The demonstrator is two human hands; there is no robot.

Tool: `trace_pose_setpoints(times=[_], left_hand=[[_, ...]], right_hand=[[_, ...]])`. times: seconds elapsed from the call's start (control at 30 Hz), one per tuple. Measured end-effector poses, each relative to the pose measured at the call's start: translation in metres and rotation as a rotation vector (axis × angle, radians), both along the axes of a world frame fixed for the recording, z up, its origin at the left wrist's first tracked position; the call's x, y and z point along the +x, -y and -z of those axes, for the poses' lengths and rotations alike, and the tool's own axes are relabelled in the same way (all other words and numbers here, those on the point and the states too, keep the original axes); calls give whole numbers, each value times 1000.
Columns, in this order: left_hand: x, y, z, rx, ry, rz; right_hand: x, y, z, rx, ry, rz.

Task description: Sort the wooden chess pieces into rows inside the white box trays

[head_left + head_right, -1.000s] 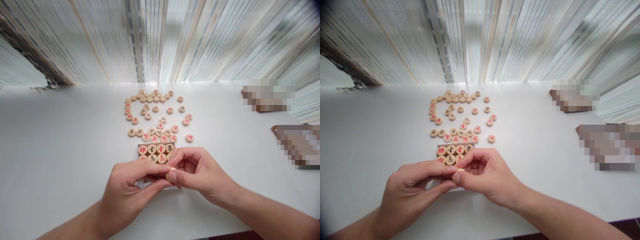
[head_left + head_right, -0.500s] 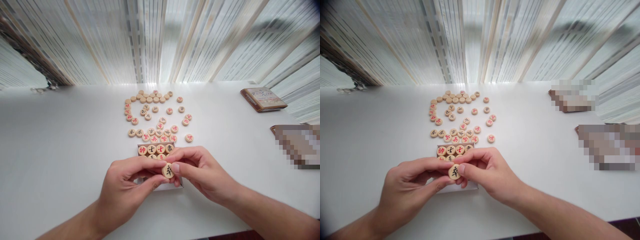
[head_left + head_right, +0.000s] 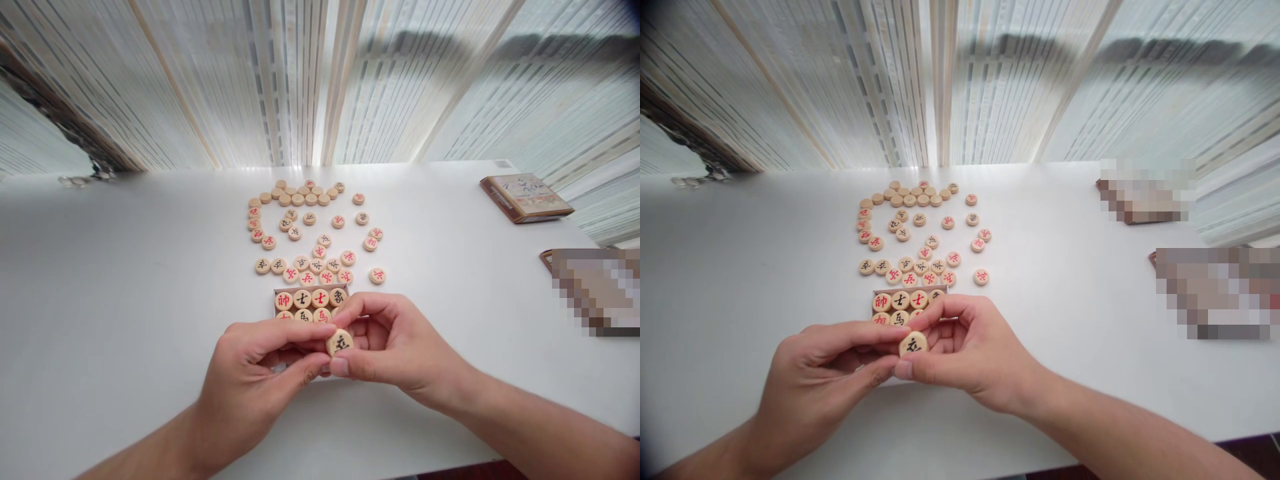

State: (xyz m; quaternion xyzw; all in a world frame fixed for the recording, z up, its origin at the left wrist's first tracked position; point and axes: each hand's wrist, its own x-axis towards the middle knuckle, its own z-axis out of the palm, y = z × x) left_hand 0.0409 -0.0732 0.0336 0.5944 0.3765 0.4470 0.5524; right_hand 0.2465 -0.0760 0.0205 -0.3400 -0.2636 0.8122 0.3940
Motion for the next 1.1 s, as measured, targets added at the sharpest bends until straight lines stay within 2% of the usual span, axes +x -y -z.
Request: trace_pose_setpoints(times=[0.13, 0.2, 0.37, 0.5, 0.67, 0.93, 1.1], left_hand=[[-1, 0, 2, 123, -40, 27], [-1, 0, 3, 135, -46, 63], [-1, 1, 5, 29, 50, 125], [-1, 1, 5, -59, 76, 114], [1, -1, 2, -91, 85, 100], [1, -2, -2, -227, 174, 84], [0, -2, 0, -204, 126, 11]], right_hand=[[-2, -3, -5, -23, -15, 21], [-2, -3, -8, -20, 5, 27], [-3, -1, -9, 15, 43, 38], [-3, -2, -7, 96, 52, 40], [-2, -4, -7, 191, 92, 19], [2, -3, -5, 268, 68, 0], [1, -3, -5, 281, 80, 4]])
